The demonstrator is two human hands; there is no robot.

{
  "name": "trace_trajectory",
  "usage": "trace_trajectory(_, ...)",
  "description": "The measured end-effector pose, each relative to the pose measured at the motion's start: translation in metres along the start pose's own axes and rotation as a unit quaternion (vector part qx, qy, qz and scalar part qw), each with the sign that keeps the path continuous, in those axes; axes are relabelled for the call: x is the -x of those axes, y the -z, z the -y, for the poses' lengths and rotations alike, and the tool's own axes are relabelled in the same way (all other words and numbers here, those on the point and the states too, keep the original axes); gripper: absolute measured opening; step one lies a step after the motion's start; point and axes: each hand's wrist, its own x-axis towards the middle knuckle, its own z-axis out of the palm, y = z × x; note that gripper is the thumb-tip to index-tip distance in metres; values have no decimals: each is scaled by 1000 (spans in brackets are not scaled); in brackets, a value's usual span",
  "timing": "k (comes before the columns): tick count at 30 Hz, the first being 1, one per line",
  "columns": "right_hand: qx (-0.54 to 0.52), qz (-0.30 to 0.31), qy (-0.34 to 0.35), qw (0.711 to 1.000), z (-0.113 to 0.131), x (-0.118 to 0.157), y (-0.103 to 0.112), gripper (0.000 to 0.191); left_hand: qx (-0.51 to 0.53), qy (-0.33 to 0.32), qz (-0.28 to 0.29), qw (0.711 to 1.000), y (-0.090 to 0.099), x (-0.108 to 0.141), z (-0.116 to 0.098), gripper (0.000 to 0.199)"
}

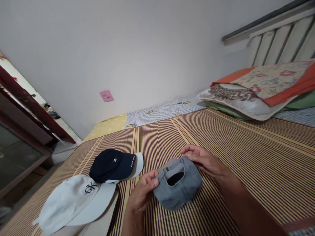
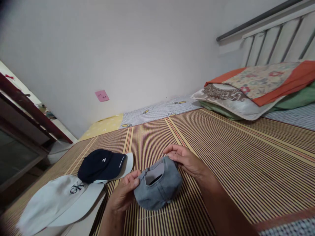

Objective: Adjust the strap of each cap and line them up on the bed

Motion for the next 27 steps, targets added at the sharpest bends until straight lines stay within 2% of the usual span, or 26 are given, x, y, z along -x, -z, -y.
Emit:
trace_trajectory(2, 35, 33, -3, 999, 0, 0, 8, 41, 24, -19, -4, 1000, 0, 2, -1, 42)
trace_trajectory(6, 158, 165, -39, 973, -2, -3, 18, 50, 44, -43, -16, 998, 4, 3, -3, 36)
trace_trajectory(9, 194, 199, -57, 959, -3, -5, 17, 45, 46, -47, -34, 997, 5, 5, -4, 35)
trace_trajectory(11, 184, 198, -49, 962, -2, -4, 14, 45, 36, -48, -36, 998, 5, 7, -6, 37)
trace_trajectory(19, 113, 176, 20, 978, 21, 15, 8, 50, -20, -36, 20, 999, 5, 20, -19, 43)
trace_trajectory(23, 3, 159, 5, 987, 23, 27, -3, 46, 56, -57, 49, 996, -6, 26, -18, 40)
trace_trajectory(27, -104, 93, 13, 990, 24, 36, -17, 43, 104, -85, 58, 989, -20, 29, -17, 36)
